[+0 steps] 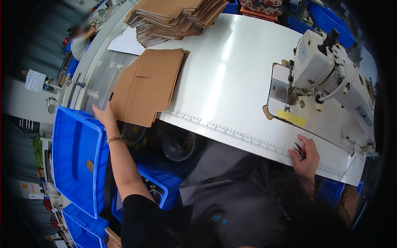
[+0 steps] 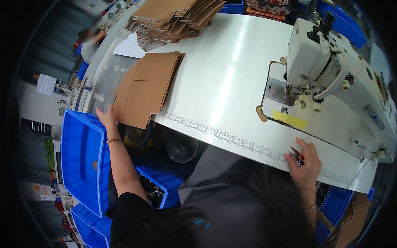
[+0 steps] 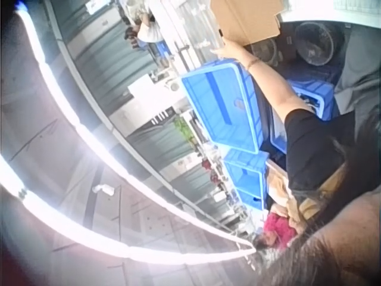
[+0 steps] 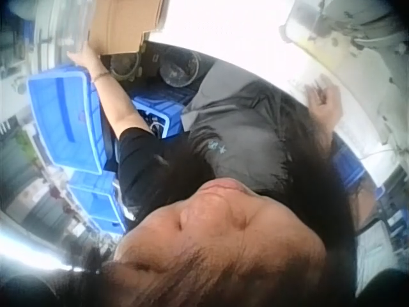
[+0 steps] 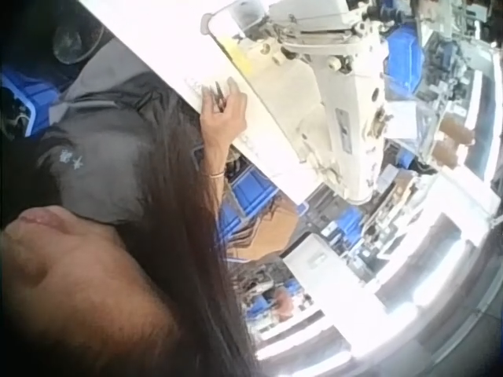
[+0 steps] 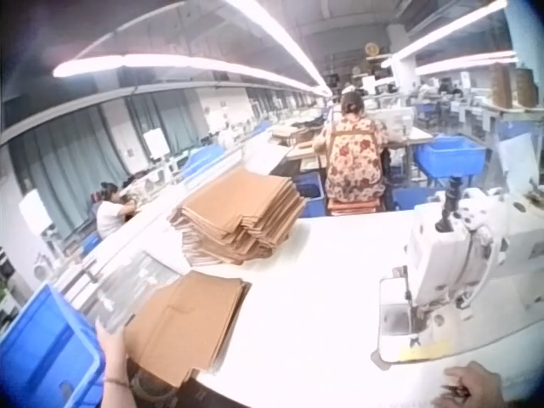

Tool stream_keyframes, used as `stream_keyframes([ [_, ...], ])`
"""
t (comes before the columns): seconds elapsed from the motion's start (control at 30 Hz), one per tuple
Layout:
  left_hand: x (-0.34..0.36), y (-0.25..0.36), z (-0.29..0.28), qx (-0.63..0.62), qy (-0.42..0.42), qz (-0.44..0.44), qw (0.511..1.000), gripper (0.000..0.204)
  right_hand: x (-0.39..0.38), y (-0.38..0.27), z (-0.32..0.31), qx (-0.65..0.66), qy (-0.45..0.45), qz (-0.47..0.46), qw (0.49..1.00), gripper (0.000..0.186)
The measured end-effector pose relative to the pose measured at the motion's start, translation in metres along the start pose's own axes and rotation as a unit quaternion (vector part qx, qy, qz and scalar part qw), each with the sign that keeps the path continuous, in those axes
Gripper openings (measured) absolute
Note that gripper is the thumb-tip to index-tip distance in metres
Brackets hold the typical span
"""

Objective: Sewing pieces of brown material using an industrial sewing machine and trimming threads with small snips.

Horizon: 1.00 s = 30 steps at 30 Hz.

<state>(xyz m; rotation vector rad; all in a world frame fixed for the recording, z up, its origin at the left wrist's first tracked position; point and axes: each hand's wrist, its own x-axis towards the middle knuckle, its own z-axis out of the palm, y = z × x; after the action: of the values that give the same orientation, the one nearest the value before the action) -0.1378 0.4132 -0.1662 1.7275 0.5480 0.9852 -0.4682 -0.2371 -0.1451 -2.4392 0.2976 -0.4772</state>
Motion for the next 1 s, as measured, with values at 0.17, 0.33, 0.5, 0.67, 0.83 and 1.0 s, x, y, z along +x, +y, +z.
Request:
stream_keyframes([
  [0.17, -0.081, 0.127, 0.08, 0.253, -0.109, 0.449, 0.85, 0.03, -0.002, 0.0, 0.002, -0.02, 0.007, -0.005, 1.0, 0.045],
  [0.33, -0.123, 0.212, 0.181, 0.139, -0.148, 0.62, 0.758, 0.007, -0.001, -0.006, 0.0, -0.014, 0.013, -0.007, 1.0, 0.041],
  [0.5, -0.129, 0.254, 0.264, 0.231, -0.141, 0.666, 0.695, 0.017, -0.003, 0.0, 0.005, 0.008, 0.038, -0.021, 0.999, 0.039],
  [0.67, -0.139, 0.275, 0.297, 0.425, -0.256, 0.519, 0.696, 0.02, -0.005, -0.002, 0.005, 0.007, 0.047, -0.023, 0.999, 0.041],
  [0.83, -0.128, 0.279, 0.301, 0.46, -0.259, 0.55, 0.647, 0.023, -0.005, -0.001, 0.004, -0.001, 0.039, -0.026, 0.999, 0.042],
  [1.0, -0.126, 0.273, 0.3, 0.291, -0.218, 0.511, 0.779, 0.021, -0.009, -0.002, -0.002, -0.017, 0.048, -0.035, 0.998, 0.042],
])
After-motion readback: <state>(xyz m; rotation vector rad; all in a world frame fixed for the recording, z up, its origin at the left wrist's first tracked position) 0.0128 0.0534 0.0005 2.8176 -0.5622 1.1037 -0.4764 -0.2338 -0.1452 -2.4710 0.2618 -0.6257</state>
